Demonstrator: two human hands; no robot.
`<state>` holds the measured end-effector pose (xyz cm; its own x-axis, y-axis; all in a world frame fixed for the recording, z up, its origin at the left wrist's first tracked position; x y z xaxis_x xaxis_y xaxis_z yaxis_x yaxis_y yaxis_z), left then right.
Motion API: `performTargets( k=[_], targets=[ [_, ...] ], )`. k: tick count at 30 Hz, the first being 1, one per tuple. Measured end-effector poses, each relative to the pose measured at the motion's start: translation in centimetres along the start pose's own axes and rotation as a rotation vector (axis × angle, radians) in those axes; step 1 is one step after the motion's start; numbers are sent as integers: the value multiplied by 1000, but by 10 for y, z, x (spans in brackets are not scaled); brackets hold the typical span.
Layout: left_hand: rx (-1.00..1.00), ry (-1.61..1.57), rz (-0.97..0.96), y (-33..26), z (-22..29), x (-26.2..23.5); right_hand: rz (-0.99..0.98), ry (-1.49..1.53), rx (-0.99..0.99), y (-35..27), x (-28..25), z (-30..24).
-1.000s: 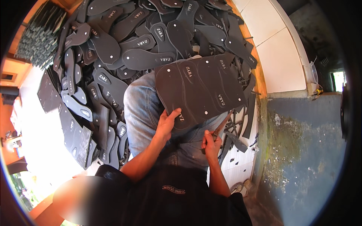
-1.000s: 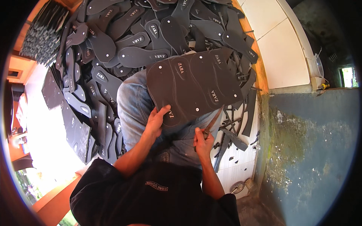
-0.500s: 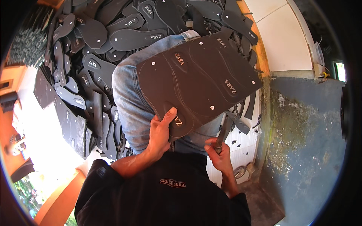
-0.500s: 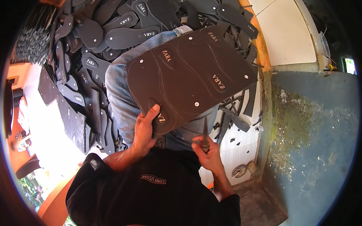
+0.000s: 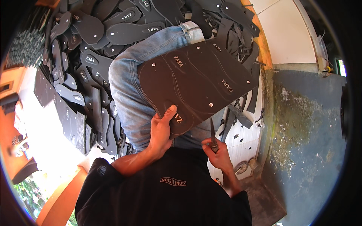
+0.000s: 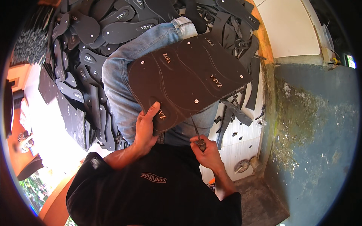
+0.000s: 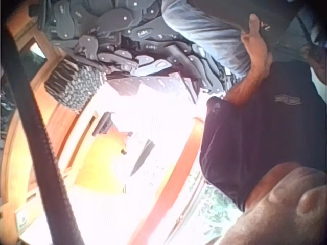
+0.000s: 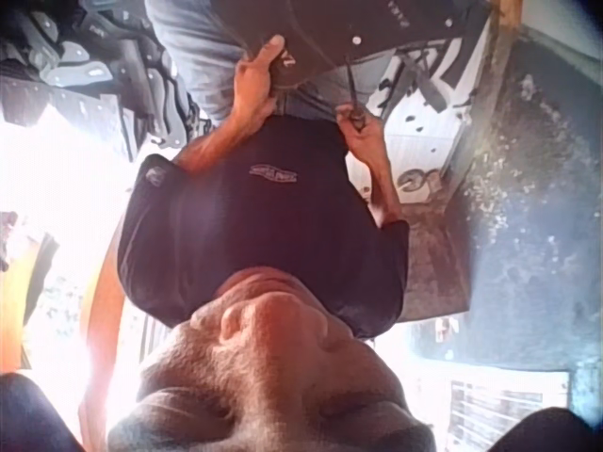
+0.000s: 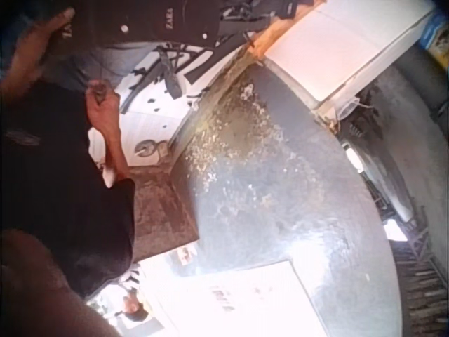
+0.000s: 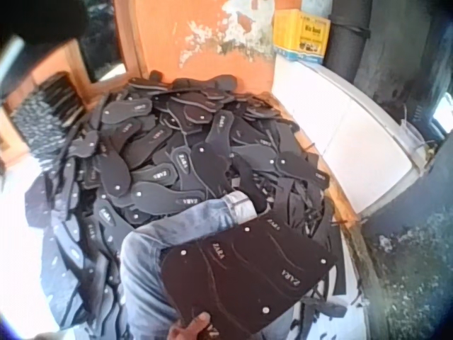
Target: The person trims the edges of shoe soles using a knife while sitting cross-legged on the floor, handling the soles one by one and discarding the trimmings into a pile.
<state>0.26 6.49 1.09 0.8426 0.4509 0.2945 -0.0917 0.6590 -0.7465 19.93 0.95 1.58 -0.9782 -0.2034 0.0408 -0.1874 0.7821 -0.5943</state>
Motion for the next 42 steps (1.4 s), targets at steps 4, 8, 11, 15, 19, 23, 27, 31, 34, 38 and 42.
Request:
performTargets(
  k=[4,8,11,15,19,23,27,31,34,38,42],
  targets=[
    [-10,20,-21,1,-2,-3,-1,-55,37,1,-2,7],
    [-40,60,-30,-1,-2,-6,-23,-124,34,5,1,11],
    [-62,78,-26,-1,-4,-8,-15,-119,45,6,2,16],
    [-52,61,24,4,-7,-16,-45,-163,53,12,6,22],
    [-135,194,-51,7,-13,-23,-52,-220,23,26,12,23],
    [-135,257,-43,11,-13,-24,-33,-236,13,37,14,30],
    [-143,290,-55,13,-13,-26,-49,-288,61,44,20,24],
    [-153,300,-69,16,-15,-27,-45,-265,27,55,26,20],
    [-148,275,-100,15,-14,-25,-52,-288,8,64,32,15],
    [-164,261,-107,16,-14,-25,-6,-276,-107,76,43,7],
    [-173,251,-137,15,-16,-23,25,-163,-248,81,56,-5]
  ],
)
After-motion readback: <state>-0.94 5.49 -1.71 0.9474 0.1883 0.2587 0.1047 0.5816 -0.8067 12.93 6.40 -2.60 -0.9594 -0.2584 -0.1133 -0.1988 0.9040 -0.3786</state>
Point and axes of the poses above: each hand's wrist, its own y-axis towards the middle knuckle, its own x-axis out of the palm, z = x × y, the point moved 9 cm from there along y, towards the middle knuckle, and after that the axes turned 15 degrees about y, right-handed, at the moved point
